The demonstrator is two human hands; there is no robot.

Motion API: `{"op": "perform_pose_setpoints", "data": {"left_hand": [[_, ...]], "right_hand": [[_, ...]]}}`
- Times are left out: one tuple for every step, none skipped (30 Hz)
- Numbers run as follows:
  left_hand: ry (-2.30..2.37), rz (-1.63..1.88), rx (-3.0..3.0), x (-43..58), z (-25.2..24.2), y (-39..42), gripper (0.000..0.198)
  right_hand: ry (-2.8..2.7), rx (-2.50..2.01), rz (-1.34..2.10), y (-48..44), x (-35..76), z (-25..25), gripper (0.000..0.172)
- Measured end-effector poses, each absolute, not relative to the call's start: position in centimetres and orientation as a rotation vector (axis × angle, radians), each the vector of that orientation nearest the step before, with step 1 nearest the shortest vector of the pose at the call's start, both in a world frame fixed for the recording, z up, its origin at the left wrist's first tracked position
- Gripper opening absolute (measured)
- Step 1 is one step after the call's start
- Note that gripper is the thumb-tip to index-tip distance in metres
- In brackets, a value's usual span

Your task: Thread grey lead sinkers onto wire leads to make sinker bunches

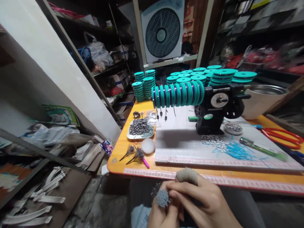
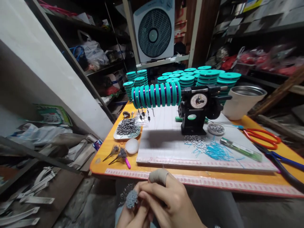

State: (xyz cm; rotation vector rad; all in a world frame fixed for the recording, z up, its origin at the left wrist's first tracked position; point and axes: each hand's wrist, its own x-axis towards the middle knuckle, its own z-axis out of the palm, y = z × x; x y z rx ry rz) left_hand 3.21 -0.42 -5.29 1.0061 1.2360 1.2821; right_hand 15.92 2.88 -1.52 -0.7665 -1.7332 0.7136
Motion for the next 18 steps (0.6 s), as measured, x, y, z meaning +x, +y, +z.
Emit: {"op": "perform_pose_setpoints", "data": {"left_hand": [[1.234, 1.258, 1.045, 3.2, -5.2, -0.4, 0.052], [1.23, 1.228, 1.076, 3.2, -5.0, -0.3, 0.053], [1.227, 1.201, 1.103, 3.0, -4.7, -0.1, 0.054], [1.222, 1.175, 1.126, 2.8, -4.3, 0.0, 0.054], [1.211, 1.144, 1.149, 2.7, -3.8, 0.1, 0.053], [1.198, 1.109, 1.174, 2.5, -3.4, 0.3, 0.051], [1.184, 1.074, 1.201, 2.4, -3.0, 0.4, 0.05], [1.17, 1.044, 1.229, 2.3, -2.6, 0.5, 0.048], [1.156, 1.028, 1.262, 2.3, -2.4, 0.5, 0.047], [1.15, 1.03, 1.291, 2.4, -2.2, 0.5, 0.046], [1.158, 1.055, 1.309, 2.4, -2.2, 0.5, 0.044], [1.176, 1.101, 1.315, 2.5, -2.3, 0.4, 0.042], [1.204, 1.17, 1.315, 2.7, -2.4, 0.3, 0.039], [1.239, 1.256, 1.323, 2.9, -2.6, 0.3, 0.035], [1.274, 1.355, 1.346, 3.1, -2.7, 0.2, 0.031], [1.302, 1.455, 1.381, 3.3, -2.8, 0.2, 0.029], [1.312, 1.553, 1.407, 3.6, -2.9, 0.2, 0.026], [1.302, 1.635, 1.406, 3.9, -2.9, 0.2, 0.022]], "right_hand": [[-1.715, -0.768, 0.767, 2.9, 15.9, -1.5, 0.021], [-1.714, -0.763, 0.814, 3.0, 16.0, -1.4, 0.019], [-1.721, -0.754, 0.847, 3.0, 16.2, -1.2, 0.018], [-1.731, -0.748, 0.867, 3.0, 16.3, -0.9, 0.018], [-1.745, -0.749, 0.874, 3.0, 16.5, -0.6, 0.018], [-1.757, -0.762, 0.871, 3.0, 16.7, -0.2, 0.018], [-1.767, -0.782, 0.86, 2.9, 16.8, 0.0, 0.019], [-1.771, -0.805, 0.84, 2.8, 16.9, 0.2, 0.019], [-1.778, -0.83, 0.821, 2.8, 17.0, 0.2, 0.019], [-1.781, -0.853, 0.8, 2.7, 17.0, 0.2, 0.018], [-1.776, -0.876, 0.78, 2.6, 17.0, 0.1, 0.018], [-1.761, -0.895, 0.756, 2.5, 17.1, 0.0, 0.018], [-1.74, -0.908, 0.727, 2.5, 17.1, 0.0, 0.018], [-1.718, -0.911, 0.694, 2.5, 17.2, -0.1, 0.019], [-1.702, -0.904, 0.661, 2.5, 17.3, 0.0, 0.02], [-1.696, -0.892, 0.627, 2.5, 17.4, 0.0, 0.021], [-1.702, -0.88, 0.597, 2.5, 17.5, 0.0, 0.023], [-1.72, -0.873, 0.575, 2.4, 17.6, 0.1, 0.024]]}}
